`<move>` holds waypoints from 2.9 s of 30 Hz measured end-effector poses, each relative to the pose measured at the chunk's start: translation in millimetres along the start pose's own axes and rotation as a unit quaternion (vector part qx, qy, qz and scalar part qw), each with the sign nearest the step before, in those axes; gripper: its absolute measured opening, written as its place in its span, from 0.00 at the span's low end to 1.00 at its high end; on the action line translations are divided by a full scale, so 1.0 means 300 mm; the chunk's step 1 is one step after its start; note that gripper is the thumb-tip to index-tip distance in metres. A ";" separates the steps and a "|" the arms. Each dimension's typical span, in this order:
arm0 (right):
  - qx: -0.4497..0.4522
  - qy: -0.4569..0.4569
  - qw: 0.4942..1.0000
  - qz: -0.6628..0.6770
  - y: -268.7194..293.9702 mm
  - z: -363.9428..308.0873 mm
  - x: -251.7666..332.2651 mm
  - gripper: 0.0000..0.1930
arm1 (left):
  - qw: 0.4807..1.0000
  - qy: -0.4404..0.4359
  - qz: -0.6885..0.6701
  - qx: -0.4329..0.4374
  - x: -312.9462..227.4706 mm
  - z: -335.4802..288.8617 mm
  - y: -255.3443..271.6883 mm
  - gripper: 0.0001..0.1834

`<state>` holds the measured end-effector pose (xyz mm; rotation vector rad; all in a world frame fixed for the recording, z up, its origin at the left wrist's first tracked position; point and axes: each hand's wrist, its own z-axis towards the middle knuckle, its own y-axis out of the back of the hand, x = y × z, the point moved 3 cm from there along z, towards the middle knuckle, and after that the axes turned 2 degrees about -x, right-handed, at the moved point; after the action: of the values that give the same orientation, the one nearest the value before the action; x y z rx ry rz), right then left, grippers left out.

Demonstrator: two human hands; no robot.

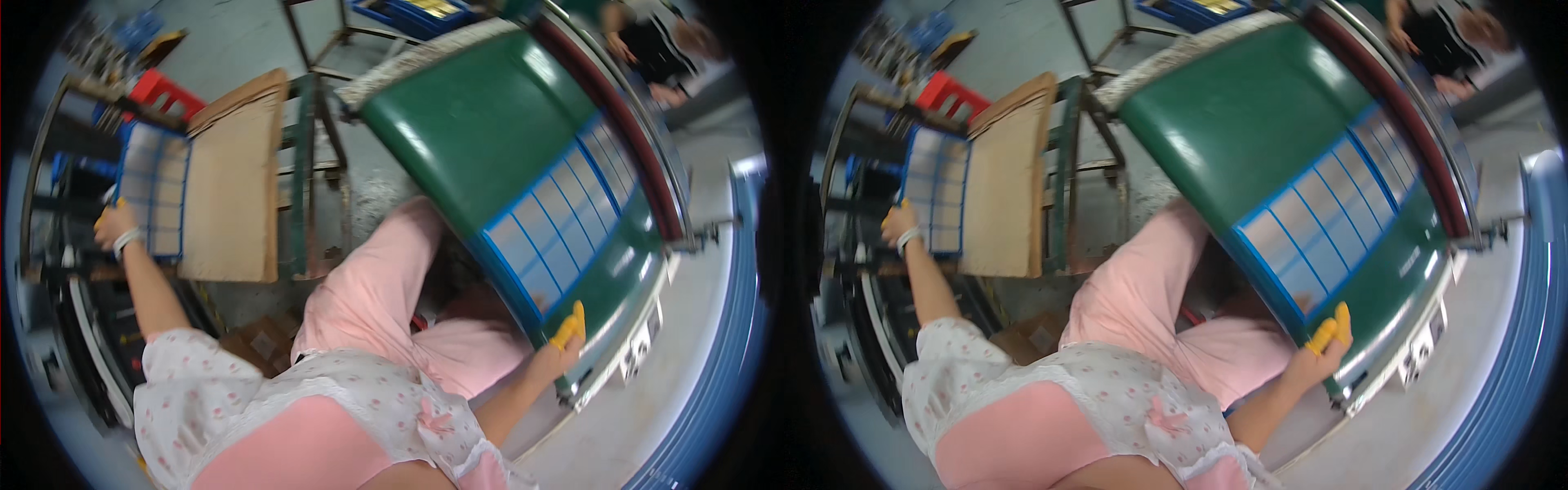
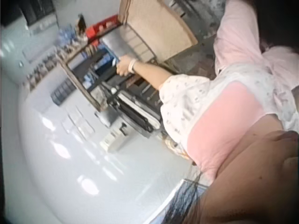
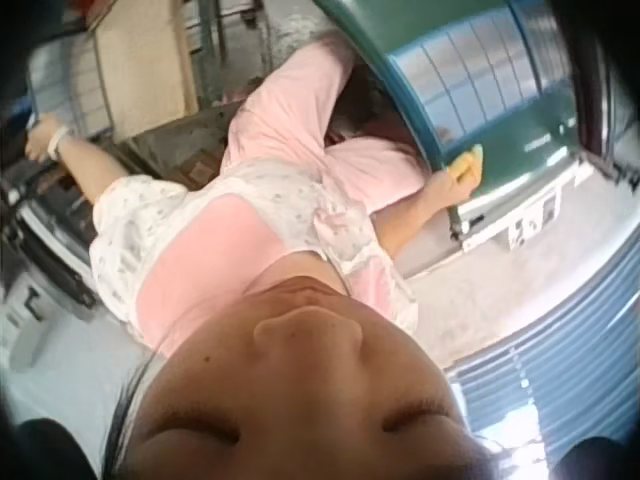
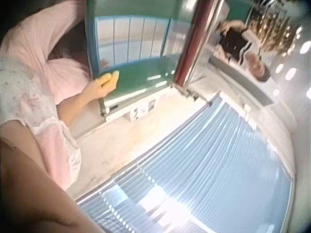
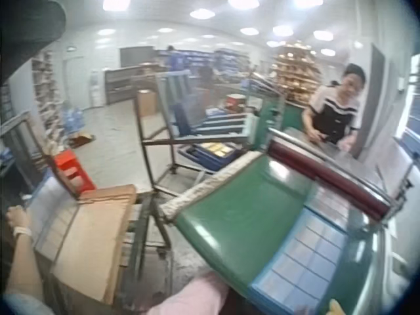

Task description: Assembling blue-framed mesh filters on a conveyor belt by stacking or placing components.

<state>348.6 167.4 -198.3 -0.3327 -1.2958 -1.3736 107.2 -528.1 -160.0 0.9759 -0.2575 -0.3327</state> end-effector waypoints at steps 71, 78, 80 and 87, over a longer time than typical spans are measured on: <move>-0.136 -0.236 0.946 0.174 0.052 -0.360 -0.048 0.15 | 0.287 -0.382 -0.427 0.768 -0.377 -1.551 0.636 0.08; 0.107 -0.346 0.924 0.119 0.074 -0.436 -0.082 0.06 | 0.287 -0.352 -0.425 0.783 -0.401 -1.549 0.677 0.08; 0.113 -0.345 0.923 0.128 0.064 -0.415 -0.076 0.07 | 0.278 -0.330 -0.436 0.789 -0.415 -1.572 0.653 0.08; 0.102 -0.363 0.917 0.129 0.044 -0.379 -0.098 0.11 | 0.301 -0.282 -0.418 0.809 -0.405 -1.465 0.551 0.12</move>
<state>421.8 94.0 -255.0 -0.8933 -1.9003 -0.8930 179.7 -60.0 -264.6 3.0970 -0.7849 -1.6162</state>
